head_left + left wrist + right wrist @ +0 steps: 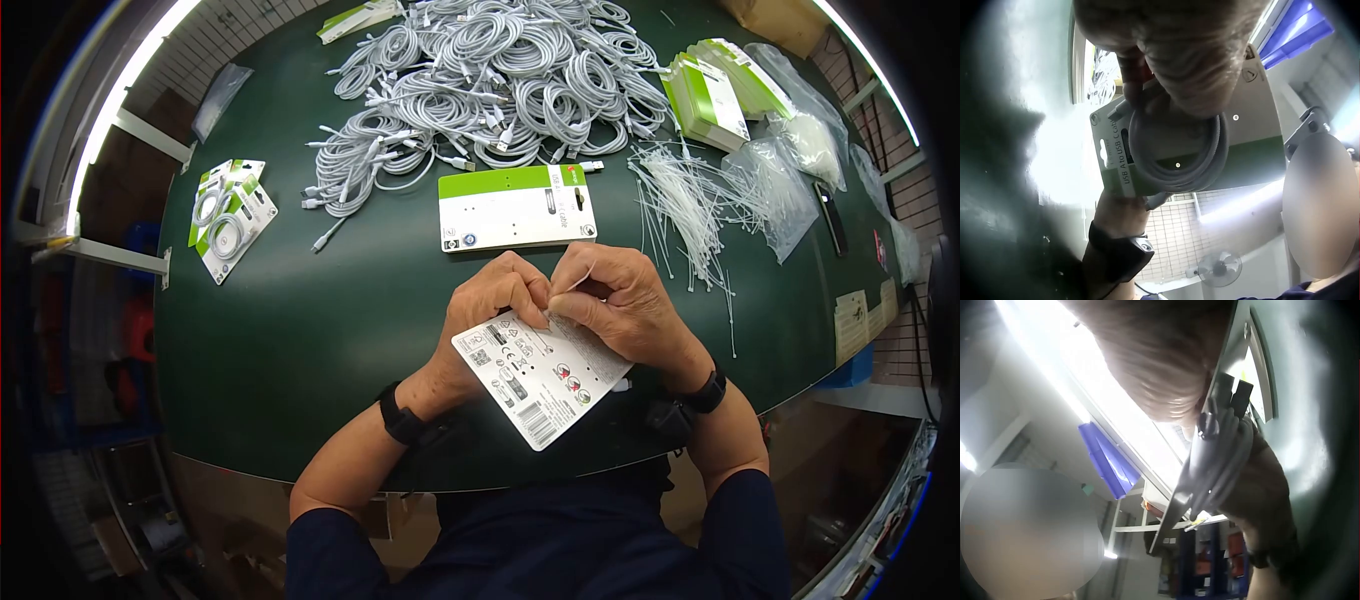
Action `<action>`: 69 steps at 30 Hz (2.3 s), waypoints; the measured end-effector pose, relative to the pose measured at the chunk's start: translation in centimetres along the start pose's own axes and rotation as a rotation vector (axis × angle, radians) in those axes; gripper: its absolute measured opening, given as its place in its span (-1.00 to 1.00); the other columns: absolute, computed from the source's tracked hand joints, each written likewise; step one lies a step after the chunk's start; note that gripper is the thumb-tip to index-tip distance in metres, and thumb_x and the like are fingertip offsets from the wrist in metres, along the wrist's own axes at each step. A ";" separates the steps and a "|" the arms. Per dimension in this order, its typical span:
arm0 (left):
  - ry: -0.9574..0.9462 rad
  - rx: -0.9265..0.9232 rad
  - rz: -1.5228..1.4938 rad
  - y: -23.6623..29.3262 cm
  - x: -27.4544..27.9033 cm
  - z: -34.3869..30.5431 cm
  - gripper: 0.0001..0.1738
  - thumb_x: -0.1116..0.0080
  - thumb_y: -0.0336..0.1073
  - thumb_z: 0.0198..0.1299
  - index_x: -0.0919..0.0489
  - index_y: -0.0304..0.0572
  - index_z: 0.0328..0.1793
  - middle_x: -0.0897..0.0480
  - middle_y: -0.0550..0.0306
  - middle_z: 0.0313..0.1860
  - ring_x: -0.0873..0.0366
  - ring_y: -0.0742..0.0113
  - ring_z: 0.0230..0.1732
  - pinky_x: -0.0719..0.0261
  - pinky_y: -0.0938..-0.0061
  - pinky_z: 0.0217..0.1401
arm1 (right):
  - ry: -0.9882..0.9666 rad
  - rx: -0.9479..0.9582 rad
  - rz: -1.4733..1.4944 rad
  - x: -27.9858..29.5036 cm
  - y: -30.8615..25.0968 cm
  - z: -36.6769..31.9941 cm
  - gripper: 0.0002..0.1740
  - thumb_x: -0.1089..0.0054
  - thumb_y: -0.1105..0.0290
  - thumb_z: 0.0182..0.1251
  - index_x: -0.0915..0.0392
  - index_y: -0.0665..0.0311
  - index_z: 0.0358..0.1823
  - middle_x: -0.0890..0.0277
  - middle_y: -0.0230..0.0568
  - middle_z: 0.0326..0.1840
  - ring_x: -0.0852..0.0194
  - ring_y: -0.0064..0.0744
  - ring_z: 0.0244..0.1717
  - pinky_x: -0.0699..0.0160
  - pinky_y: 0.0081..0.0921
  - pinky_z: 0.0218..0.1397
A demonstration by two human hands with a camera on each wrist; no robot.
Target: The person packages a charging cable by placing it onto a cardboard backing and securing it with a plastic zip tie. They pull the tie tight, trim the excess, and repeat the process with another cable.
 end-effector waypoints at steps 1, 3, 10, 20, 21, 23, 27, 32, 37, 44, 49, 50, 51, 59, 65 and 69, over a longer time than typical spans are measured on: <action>0.008 -0.023 -0.004 0.2 0.1 0.0 -0.66 -0.68 -0.39 -0.02 -0.60 -0.10 -0.34 -0.67 0.19 -0.19 -0.64 0.37 -0.15 -0.65 0.47 -0.12 | -0.033 0.000 0.025 -0.1 -0.1 -0.1 -0.90 -0.47 0.54 0.38 -0.67 0.31 -0.25 -0.65 -0.33 -0.31 -0.55 -0.58 -0.35 -0.54 -0.53 -0.27; 0.020 -0.062 -0.030 0.3 0.4 -0.2 -0.67 -0.68 -0.40 -0.03 -0.61 -0.11 -0.33 -0.71 0.18 -0.19 -0.66 0.37 -0.17 -0.65 0.48 -0.13 | -0.097 0.002 0.076 -0.4 -0.3 -0.1 -0.92 -0.47 0.53 0.40 -0.69 0.31 -0.24 -0.65 -0.35 -0.30 -0.55 -0.61 -0.31 -0.54 -0.56 -0.24; 0.007 -0.115 0.008 1.6 0.7 0.2 -0.70 -0.67 -0.43 -0.02 -0.65 -0.12 -0.33 -0.77 0.17 -0.26 -0.71 0.38 -0.22 -0.68 0.47 -0.17 | -0.154 0.116 0.014 -0.4 -1.7 -0.1 -0.94 -0.45 0.56 0.39 -0.71 0.30 -0.25 -0.67 -0.35 -0.32 -0.58 -0.61 -0.29 -0.54 -0.57 -0.21; 0.395 0.431 -0.457 -4.2 2.4 -1.3 -0.66 -0.40 -0.45 0.39 -0.66 -0.47 0.21 -0.80 -0.01 0.01 -0.79 0.34 -0.10 -0.82 0.46 -0.09 | 0.133 0.004 -0.012 4.5 -0.3 0.3 -0.69 -0.32 0.49 0.51 -0.68 0.38 0.22 -0.76 -0.19 0.00 -0.69 -0.57 -0.14 -0.66 -0.54 -0.04; 0.338 0.442 -0.415 -4.2 2.1 -1.2 -0.61 -0.31 -0.43 0.46 -0.59 -0.38 0.35 -0.76 -0.01 0.17 -0.79 0.30 0.03 -0.82 0.44 -0.06 | 0.162 0.032 -0.133 4.2 -0.6 0.4 -0.66 -0.35 0.51 0.48 -0.67 0.37 0.24 -0.77 -0.18 0.00 -0.70 -0.56 -0.14 -0.67 -0.52 -0.04; 0.322 0.491 -0.484 -4.4 1.7 -1.3 -0.60 -0.29 -0.40 0.48 -0.57 -0.38 0.37 -0.76 0.00 0.16 -0.78 0.31 0.02 -0.81 0.47 -0.10 | 0.218 0.036 -0.278 4.6 -0.3 0.4 -0.55 -0.43 0.59 0.37 -0.65 0.37 0.28 -0.81 -0.17 -0.01 -0.76 -0.54 -0.11 -0.71 -0.50 -0.02; 0.319 0.528 -0.483 -4.5 2.8 -1.2 -0.58 -0.26 -0.33 0.52 -0.56 -0.37 0.40 -0.70 -0.01 0.26 -0.71 0.30 0.18 -0.79 0.35 0.07 | 0.276 -0.077 -0.054 6.0 0.8 0.3 -0.61 -0.43 0.57 0.38 -0.69 0.39 0.23 -0.83 -0.14 0.01 -0.80 -0.53 -0.04 -0.75 -0.54 0.02; 0.380 0.048 0.141 2.0 6.3 1.6 -0.42 -0.48 -0.34 0.31 -0.55 -0.29 0.42 -0.60 -0.03 0.32 -0.57 0.16 0.35 -0.64 0.11 0.33 | 0.203 -0.147 -0.148 6.3 0.6 0.2 -0.58 -0.48 0.54 0.34 -0.72 0.34 0.23 -0.85 -0.18 -0.04 -0.78 -0.58 -0.18 -0.77 -0.52 -0.12; -0.105 -0.148 0.831 6.6 2.2 3.2 -0.23 -0.68 -0.33 -0.09 -0.66 -0.10 0.35 -0.66 -0.09 0.24 -0.62 -0.11 0.27 -0.60 0.11 0.32 | 0.086 -0.014 -0.322 4.7 -0.9 0.4 -0.65 -0.52 0.50 0.28 -0.80 0.26 0.11 -0.83 -0.23 -0.21 -0.74 -0.56 -0.30 -0.72 -0.52 -0.17; -0.138 -0.090 0.853 5.8 2.1 2.7 -0.57 -0.63 -0.39 0.00 -0.72 -0.13 0.03 -0.78 0.05 -0.15 -0.74 0.01 -0.15 -0.66 0.20 -0.04 | 0.022 0.105 -0.379 2.8 -0.7 0.5 -0.69 -0.53 0.48 0.30 -0.80 0.21 0.08 -0.84 -0.15 -0.16 -0.79 -0.39 -0.25 -0.64 -0.44 -0.27; -0.096 -0.130 0.780 3.9 2.1 1.6 -0.67 -0.58 -0.48 0.01 -0.70 -0.16 -0.10 -0.80 0.08 -0.18 -0.78 0.10 -0.29 -0.73 0.31 -0.24 | 0.028 0.140 -0.451 2.1 -0.3 0.5 -0.66 -0.54 0.50 0.28 -0.79 0.21 0.10 -0.83 -0.13 -0.09 -0.82 -0.32 -0.20 -0.70 -0.41 -0.20; -0.082 -0.157 0.768 3.8 2.2 1.5 -0.68 -0.57 -0.50 0.01 -0.70 -0.17 -0.11 -0.80 0.08 -0.17 -0.79 0.12 -0.30 -0.74 0.33 -0.26 | 0.031 0.166 -0.482 2.0 -0.5 0.5 -0.65 -0.55 0.51 0.26 -0.79 0.22 0.09 -0.83 -0.13 -0.08 -0.82 -0.29 -0.19 -0.72 -0.40 -0.18; -0.075 -0.162 0.775 3.7 2.1 1.4 -0.68 -0.55 -0.52 0.01 -0.70 -0.17 -0.11 -0.81 0.08 -0.16 -0.80 0.11 -0.28 -0.76 0.33 -0.24 | 0.036 0.190 -0.512 1.8 -0.8 0.4 -0.64 -0.56 0.51 0.25 -0.79 0.22 0.09 -0.82 -0.13 -0.08 -0.82 -0.27 -0.19 -0.74 -0.39 -0.15; -0.042 -0.268 0.756 3.7 1.6 1.1 -0.69 -0.48 -0.57 -0.02 -0.69 -0.15 -0.12 -0.82 0.09 -0.13 -0.81 0.10 -0.26 -0.78 0.32 -0.24 | 0.085 0.309 -0.514 2.1 -3.0 0.3 -0.70 -0.62 0.50 0.18 -0.79 0.22 -0.05 -0.77 -0.23 -0.16 -0.79 -0.22 -0.13 -0.77 -0.36 -0.07; -0.029 -0.265 0.795 3.7 1.5 1.1 -0.70 -0.46 -0.57 -0.07 -0.67 -0.16 -0.19 -0.81 0.09 -0.18 -0.80 0.11 -0.27 -0.77 0.31 -0.23 | 0.068 0.346 -0.502 2.0 -2.0 0.4 -0.80 -0.62 0.51 0.17 -0.76 0.23 -0.20 -0.77 -0.26 -0.17 -0.77 -0.25 -0.16 -0.76 -0.38 -0.11; -0.019 -0.330 0.901 4.6 0.9 1.2 -0.72 -0.44 -0.55 -0.10 -0.67 -0.15 -0.22 -0.80 0.10 -0.21 -0.79 0.10 -0.27 -0.77 0.26 -0.16 | 0.082 0.311 -0.460 2.2 -1.6 0.4 -0.81 -0.62 0.53 0.15 -0.73 0.25 -0.26 -0.77 -0.25 -0.19 -0.77 -0.25 -0.17 -0.76 -0.37 -0.12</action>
Point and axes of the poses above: each hand's wrist, its own z-axis towards the middle knuckle, its own x-axis out of the back of the hand, y = z × x, the point moved 9 cm from there along z, towards the middle knuckle
